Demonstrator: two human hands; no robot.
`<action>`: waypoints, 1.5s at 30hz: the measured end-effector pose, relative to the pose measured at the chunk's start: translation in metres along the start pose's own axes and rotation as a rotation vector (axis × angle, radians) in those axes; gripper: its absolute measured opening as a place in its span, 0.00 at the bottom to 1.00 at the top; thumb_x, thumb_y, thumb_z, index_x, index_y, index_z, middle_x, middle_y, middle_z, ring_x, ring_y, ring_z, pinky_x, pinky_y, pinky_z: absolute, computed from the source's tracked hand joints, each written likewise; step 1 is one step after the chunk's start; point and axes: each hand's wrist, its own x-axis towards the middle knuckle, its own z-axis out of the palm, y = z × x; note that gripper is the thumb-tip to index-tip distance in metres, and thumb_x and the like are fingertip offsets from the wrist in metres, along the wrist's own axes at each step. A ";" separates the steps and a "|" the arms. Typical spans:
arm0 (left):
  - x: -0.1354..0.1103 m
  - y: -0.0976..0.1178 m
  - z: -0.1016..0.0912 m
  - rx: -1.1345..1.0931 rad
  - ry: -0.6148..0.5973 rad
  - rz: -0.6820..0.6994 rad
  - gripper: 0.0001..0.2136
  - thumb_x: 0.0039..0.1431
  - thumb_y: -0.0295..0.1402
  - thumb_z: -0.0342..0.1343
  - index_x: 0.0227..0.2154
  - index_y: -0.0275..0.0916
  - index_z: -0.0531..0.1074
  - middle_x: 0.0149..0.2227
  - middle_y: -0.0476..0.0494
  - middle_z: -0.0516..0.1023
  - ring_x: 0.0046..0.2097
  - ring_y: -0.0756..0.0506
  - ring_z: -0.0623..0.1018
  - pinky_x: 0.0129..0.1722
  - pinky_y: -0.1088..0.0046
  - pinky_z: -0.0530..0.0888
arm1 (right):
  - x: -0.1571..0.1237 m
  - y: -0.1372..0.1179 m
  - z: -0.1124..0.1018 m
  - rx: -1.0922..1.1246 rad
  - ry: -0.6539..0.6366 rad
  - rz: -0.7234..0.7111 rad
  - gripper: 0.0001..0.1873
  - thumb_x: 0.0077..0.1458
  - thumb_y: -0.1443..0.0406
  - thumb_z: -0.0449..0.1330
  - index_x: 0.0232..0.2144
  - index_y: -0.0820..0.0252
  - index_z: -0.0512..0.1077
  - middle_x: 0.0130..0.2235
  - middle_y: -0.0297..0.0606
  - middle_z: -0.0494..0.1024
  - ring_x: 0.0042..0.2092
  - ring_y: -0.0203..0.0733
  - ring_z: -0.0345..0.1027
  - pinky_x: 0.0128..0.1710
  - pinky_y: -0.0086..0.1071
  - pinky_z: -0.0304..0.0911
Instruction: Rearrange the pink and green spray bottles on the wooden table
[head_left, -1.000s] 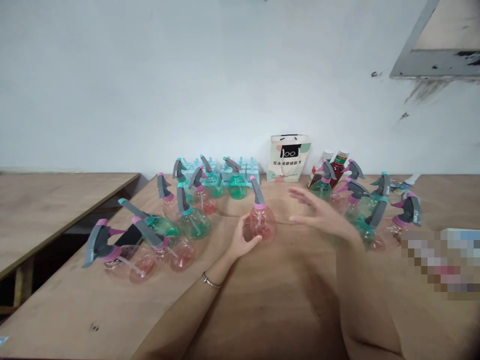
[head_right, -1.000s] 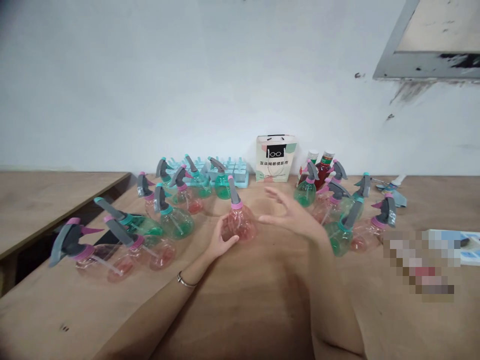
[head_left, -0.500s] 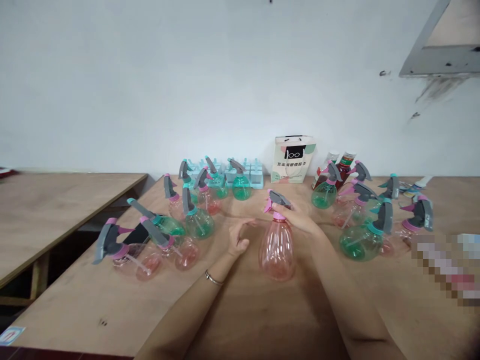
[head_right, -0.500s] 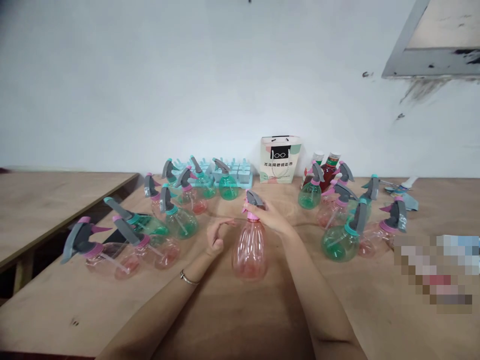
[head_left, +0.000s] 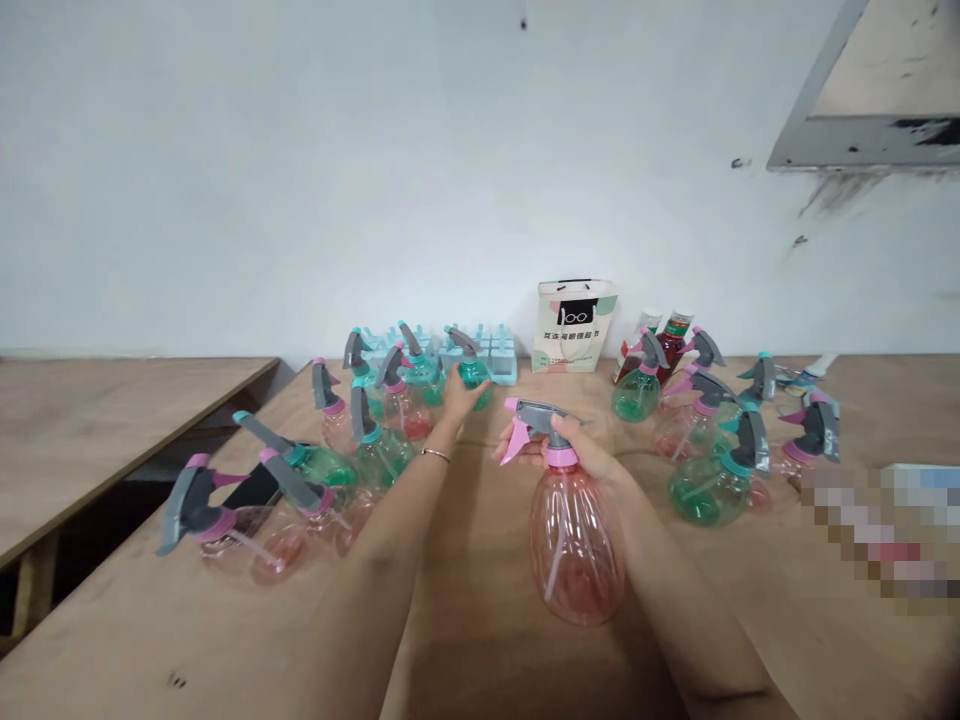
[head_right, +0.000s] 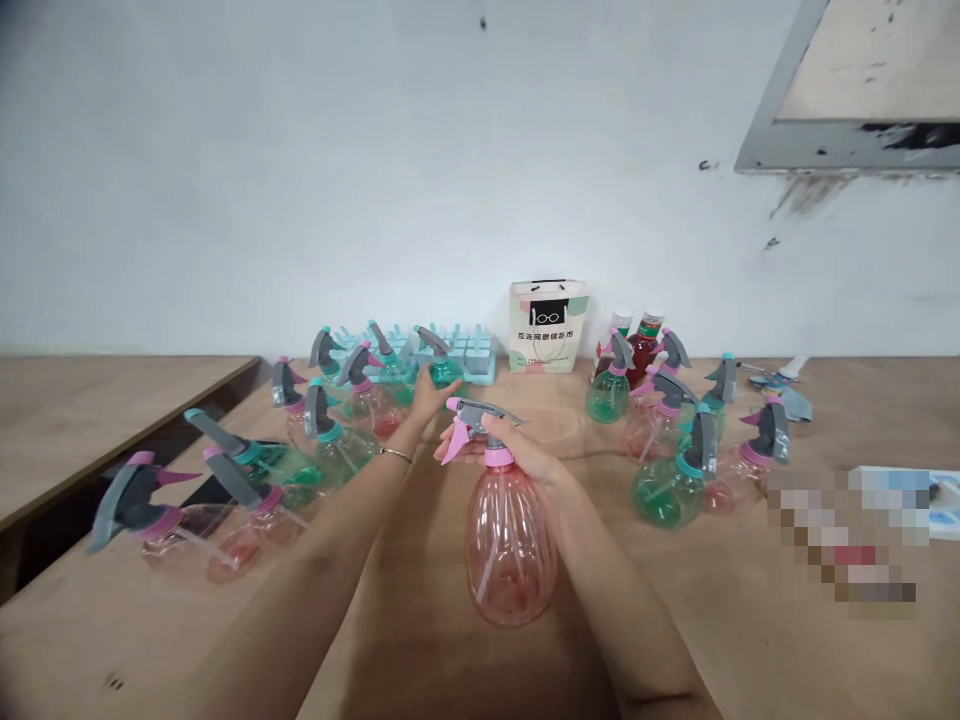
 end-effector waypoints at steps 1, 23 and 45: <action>-0.009 -0.001 0.000 0.000 0.000 0.004 0.35 0.49 0.35 0.67 0.57 0.30 0.59 0.60 0.19 0.65 0.64 0.30 0.65 0.63 0.49 0.60 | -0.001 -0.001 0.000 -0.005 0.007 -0.010 0.30 0.47 0.42 0.64 0.39 0.60 0.78 0.36 0.45 0.83 0.46 0.50 0.78 0.50 0.44 0.71; -0.176 -0.010 -0.060 0.023 -0.092 0.146 0.34 0.54 0.46 0.62 0.60 0.39 0.58 0.58 0.32 0.69 0.59 0.35 0.71 0.60 0.49 0.66 | -0.007 -0.016 -0.012 -0.061 0.216 -0.140 0.22 0.48 0.48 0.65 0.33 0.60 0.76 0.27 0.40 0.79 0.32 0.46 0.76 0.28 0.36 0.73; -0.180 -0.010 -0.058 -0.007 -0.150 0.158 0.34 0.56 0.45 0.61 0.61 0.41 0.55 0.60 0.34 0.66 0.62 0.35 0.68 0.62 0.50 0.64 | -0.002 -0.010 -0.014 -0.021 0.339 -0.171 0.24 0.44 0.46 0.63 0.37 0.58 0.74 0.32 0.42 0.81 0.40 0.51 0.78 0.29 0.36 0.72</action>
